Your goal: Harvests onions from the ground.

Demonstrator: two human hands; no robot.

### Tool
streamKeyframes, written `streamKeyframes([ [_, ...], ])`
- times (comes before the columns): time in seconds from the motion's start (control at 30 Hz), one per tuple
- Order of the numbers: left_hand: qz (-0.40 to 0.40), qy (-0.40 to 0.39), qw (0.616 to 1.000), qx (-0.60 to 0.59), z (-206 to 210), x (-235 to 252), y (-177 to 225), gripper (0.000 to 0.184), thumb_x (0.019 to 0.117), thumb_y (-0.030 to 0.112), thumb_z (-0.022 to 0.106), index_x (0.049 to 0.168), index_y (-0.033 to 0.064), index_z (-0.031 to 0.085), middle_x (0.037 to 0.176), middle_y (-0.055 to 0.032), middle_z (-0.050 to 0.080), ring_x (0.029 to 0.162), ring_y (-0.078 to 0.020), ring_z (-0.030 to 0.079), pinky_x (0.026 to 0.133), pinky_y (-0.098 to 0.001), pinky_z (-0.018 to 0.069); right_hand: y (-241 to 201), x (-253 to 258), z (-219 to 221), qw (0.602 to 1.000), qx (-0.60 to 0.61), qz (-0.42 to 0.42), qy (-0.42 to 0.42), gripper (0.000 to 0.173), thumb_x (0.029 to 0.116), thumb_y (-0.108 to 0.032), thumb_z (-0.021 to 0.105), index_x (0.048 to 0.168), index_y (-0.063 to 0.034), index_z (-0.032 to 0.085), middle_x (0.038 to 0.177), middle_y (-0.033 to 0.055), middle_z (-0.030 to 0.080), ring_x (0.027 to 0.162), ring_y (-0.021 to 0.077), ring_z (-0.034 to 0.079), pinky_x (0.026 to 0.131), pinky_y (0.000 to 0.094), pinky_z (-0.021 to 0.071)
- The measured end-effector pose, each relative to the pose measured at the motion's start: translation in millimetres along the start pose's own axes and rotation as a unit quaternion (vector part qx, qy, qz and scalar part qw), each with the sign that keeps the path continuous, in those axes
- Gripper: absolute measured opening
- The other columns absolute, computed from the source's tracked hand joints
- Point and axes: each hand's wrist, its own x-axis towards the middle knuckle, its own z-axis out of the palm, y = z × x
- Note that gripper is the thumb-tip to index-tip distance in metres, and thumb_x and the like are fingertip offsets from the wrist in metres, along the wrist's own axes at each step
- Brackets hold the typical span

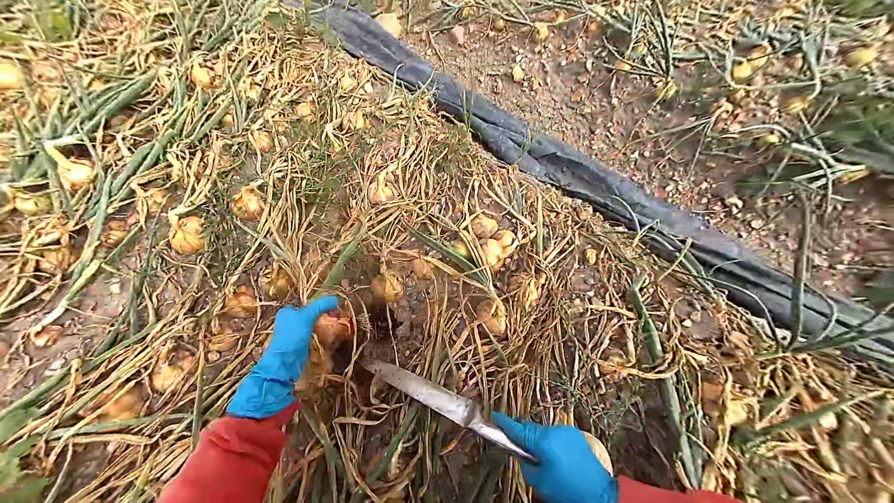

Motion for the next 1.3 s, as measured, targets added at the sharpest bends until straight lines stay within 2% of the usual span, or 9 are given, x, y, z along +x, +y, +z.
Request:
streamKeyframes([
  [0.23,0.082,-0.145,0.986,-0.004,150,-33,141,0.057,0.0847,0.041,0.081,0.121,-0.0006,0.065,0.112,-0.0216,0.068,0.105,-0.0338,0.066,0.09,-0.0558,0.0537,-1,-67,-81,0.987,-0.023,0.078,0.141,0.067,0.0879,-0.012,0.064,0.153,-0.0221,0.052,0.106,0.0241,0.074,0.089,0.0481,0.071,0.072,0.0697,0.0508],
  [0.4,0.217,-0.265,0.909,0.236,199,-4,168,0.079,0.0971,0.064,0.058,0.142,-0.0012,0.055,0.141,-0.0261,0.058,0.135,-0.0406,0.052,0.111,-0.0634,0.0402,-1,-36,-126,0.972,-0.133,0.127,0.149,0.061,0.0898,-0.014,0.064,0.148,-0.0305,0.058,0.097,0.0165,0.075,0.084,0.0399,0.071,0.067,0.0604,0.051],
  [0.57,0.102,-0.093,0.883,0.448,118,49,96,0.063,0.1038,0.056,0.048,0.118,-0.0027,0.068,0.122,-0.029,0.066,0.118,-0.0466,0.062,0.093,-0.0704,0.0474,-26,-86,-184,0.983,-0.118,0.122,0.07,0.058,0.095,-0.012,0.063,0.151,-0.0276,0.054,0.109,0.025,0.072,0.099,0.047,0.069,0.081,0.0674,0.0508],
  [0.73,0.065,-0.105,0.957,0.261,127,80,13,0.042,0.1085,0.033,0.049,0.126,-0.0008,0.067,0.125,-0.0275,0.065,0.12,-0.0431,0.062,0.1,-0.0656,0.0464,-50,-84,-183,0.968,-0.186,-0.041,0.163,0.055,0.0908,-0.017,0.059,0.144,-0.0285,0.061,0.092,0.0222,0.071,0.074,0.045,0.069,0.055,0.0631,0.0487],
  [0.83,0.051,-0.133,0.987,0.072,136,85,-2,0.035,0.1116,0.02,0.042,0.132,-0.005,0.057,0.116,-0.0233,0.066,0.093,-0.0289,0.065,0.085,-0.0475,0.0531,-153,-37,-204,0.98,-0.147,0.133,0.029,0.052,0.0944,0.002,0.054,0.145,-0.0108,0.06,0.113,0.0258,0.071,0.104,0.0464,0.067,0.087,0.063,0.0465],
  [0.9,0.041,-0.166,0.985,-0.001,130,84,-1,0.035,0.1131,0.017,0.035,0.137,-0.0027,0.052,0.111,-0.0163,0.065,0.073,-0.0161,0.06,0.067,-0.033,0.0525,-176,-12,-209,0.976,-0.141,0.168,-0.013,0.046,0.0962,0.005,0.052,0.141,-0.0023,0.06,0.115,0.0257,0.07,0.106,0.0445,0.065,0.09,0.0588,0.0455],
  [1.07,0.063,-0.167,0.982,0.055,133,86,-7,0.037,0.1142,0.024,0.034,0.134,-0.0003,0.054,0.104,-0.0154,0.062,0.075,-0.0197,0.059,0.068,-0.0376,0.0523,-117,36,-152,0.971,-0.218,0.095,-0.035,0.059,0.0947,-0.012,0.059,0.151,-0.0267,0.053,0.109,0.0168,0.072,0.099,0.0395,0.069,0.076,0.0578,0.0515],
  [1.17,0.112,-0.099,0.984,0.096,128,56,-20,0.047,0.1125,0.034,0.036,0.146,0.0055,0.052,0.13,-0.0257,0.063,0.119,-0.0427,0.062,0.098,-0.0658,0.0479,-78,38,-82,0.982,-0.174,0.07,0.032,0.07,0.0915,-0.005,0.057,0.157,-0.0247,0.044,0.107,0.0257,0.07,0.083,0.0456,0.07,0.065,0.0608,0.0526],
  [1.3,0.149,-0.019,0.973,0.173,107,-2,-21,0.044,0.1135,0.03,0.036,0.136,0.0001,0.059,0.115,-0.0309,0.068,0.111,-0.0498,0.064,0.093,-0.0688,0.048,-15,57,-3,0.989,-0.081,0.124,-0.014,0.08,0.0975,-0.008,0.053,0.166,-0.0294,0.018,0.123,0.027,0.066,0.095,0.0475,0.069,0.079,0.0647,0.0523],
])
